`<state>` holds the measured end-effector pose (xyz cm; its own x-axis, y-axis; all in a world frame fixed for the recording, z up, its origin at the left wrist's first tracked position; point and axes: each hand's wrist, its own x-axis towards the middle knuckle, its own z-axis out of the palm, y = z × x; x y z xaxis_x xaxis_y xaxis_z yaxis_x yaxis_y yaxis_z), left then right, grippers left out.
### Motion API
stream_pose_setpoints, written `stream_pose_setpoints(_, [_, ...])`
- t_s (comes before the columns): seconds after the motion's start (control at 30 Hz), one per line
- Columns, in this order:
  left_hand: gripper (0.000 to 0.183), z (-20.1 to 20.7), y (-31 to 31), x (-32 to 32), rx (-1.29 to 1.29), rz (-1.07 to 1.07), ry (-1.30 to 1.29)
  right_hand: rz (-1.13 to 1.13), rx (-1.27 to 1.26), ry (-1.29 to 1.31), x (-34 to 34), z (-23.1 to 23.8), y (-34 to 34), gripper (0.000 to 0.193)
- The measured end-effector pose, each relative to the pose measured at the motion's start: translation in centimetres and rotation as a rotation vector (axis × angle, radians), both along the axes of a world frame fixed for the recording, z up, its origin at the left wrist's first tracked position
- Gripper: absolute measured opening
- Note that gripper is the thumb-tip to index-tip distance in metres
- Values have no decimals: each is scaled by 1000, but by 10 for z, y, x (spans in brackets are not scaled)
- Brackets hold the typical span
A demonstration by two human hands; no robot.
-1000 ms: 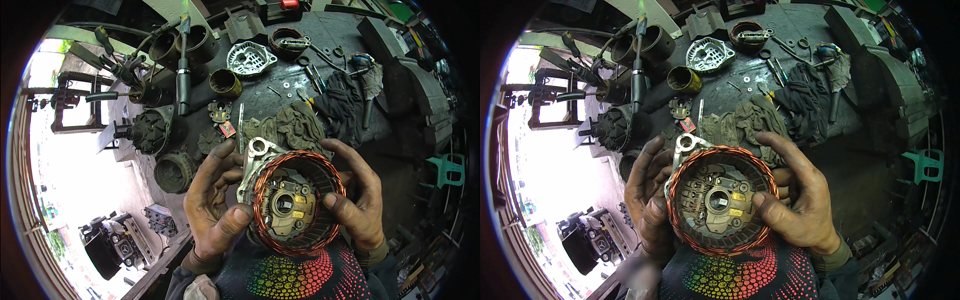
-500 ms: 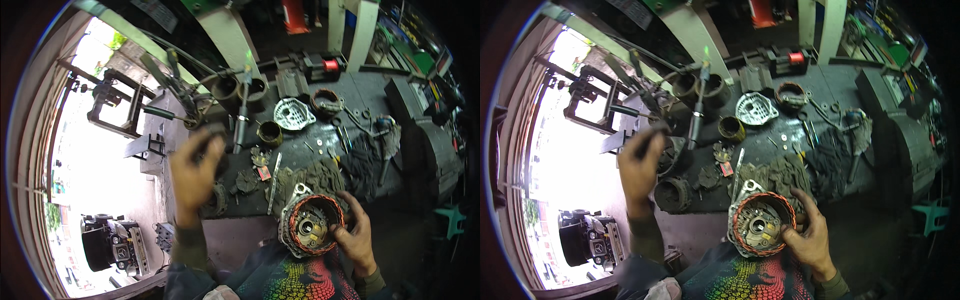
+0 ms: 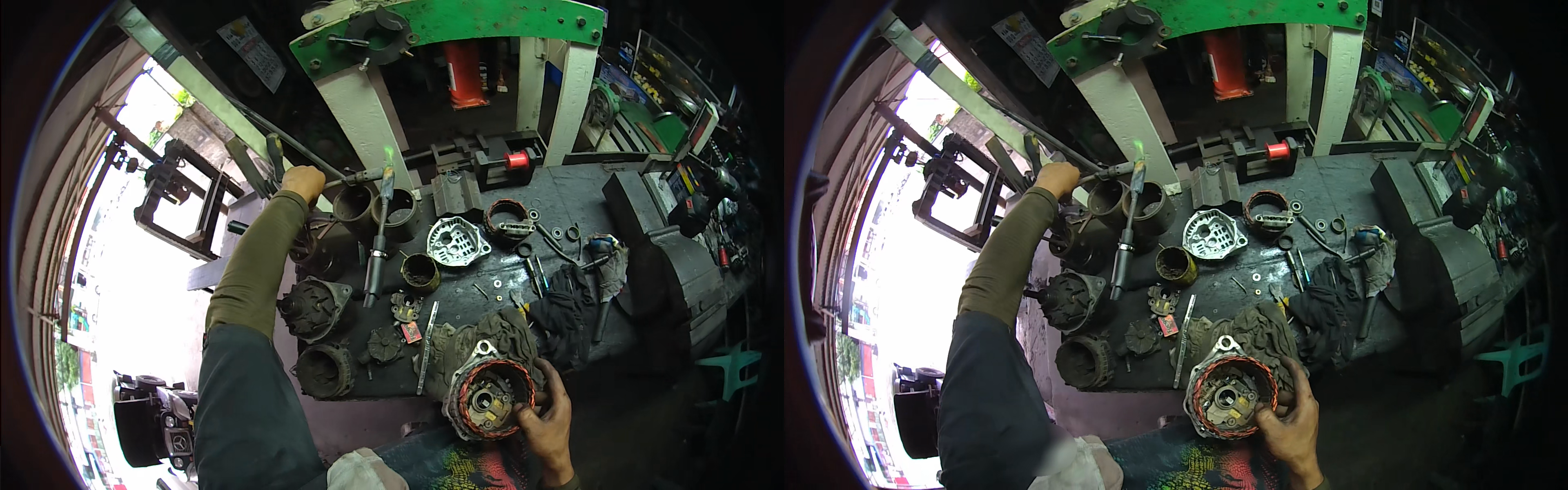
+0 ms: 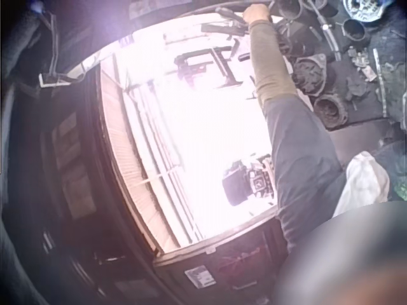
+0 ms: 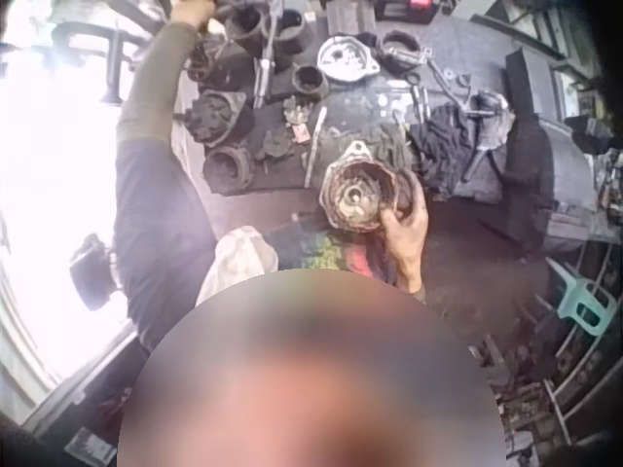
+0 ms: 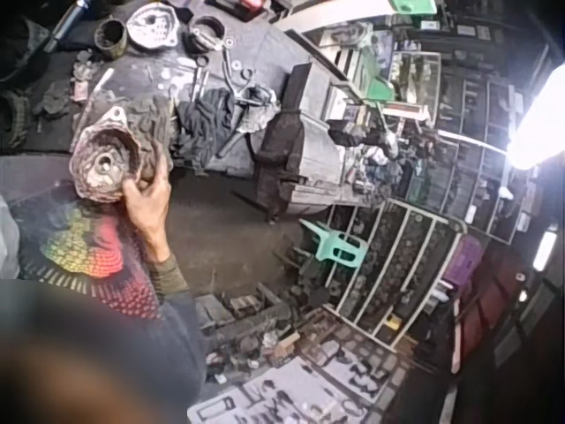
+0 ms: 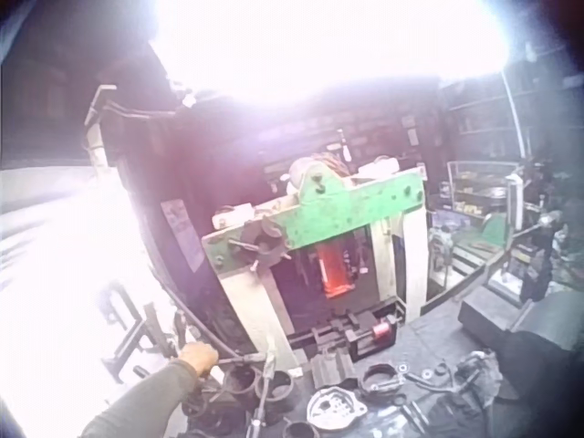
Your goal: The person cleans and assembles an alternator stator and rotor on a workbench. They use a small brush and a rag to clean the stator, then insert the rotor and fit the housing halves together. The person handles the stator, rotor, and housing components by hand and with simple tools.
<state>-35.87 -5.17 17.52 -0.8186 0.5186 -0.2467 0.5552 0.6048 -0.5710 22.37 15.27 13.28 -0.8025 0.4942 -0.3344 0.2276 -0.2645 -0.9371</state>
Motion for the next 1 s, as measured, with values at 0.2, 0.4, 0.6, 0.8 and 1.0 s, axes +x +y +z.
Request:
stream_pose_setpoints(0.2, [27,-8,-2,-7,-38,-25,73,-122,39,-4,4,-1,7,79])
stream_pose_setpoints(0.4, [24,-5,-4,-8,-29,-132,67,-151,52,-12,4,4,16,77])
stream_pose_setpoints(0.6, [22,2,-9,-5,1,-126,17,-156,31,1,11,1,24,75])
stream_pose_setpoints(0.8, [24,-6,-6,-8,-17,-39,45,-140,71,-5,19,-3,31,74])
stream_pose_setpoints(1.0, [22,-12,-15,-21,54,-82,30,-207,10,-30,35,-10,38,74])
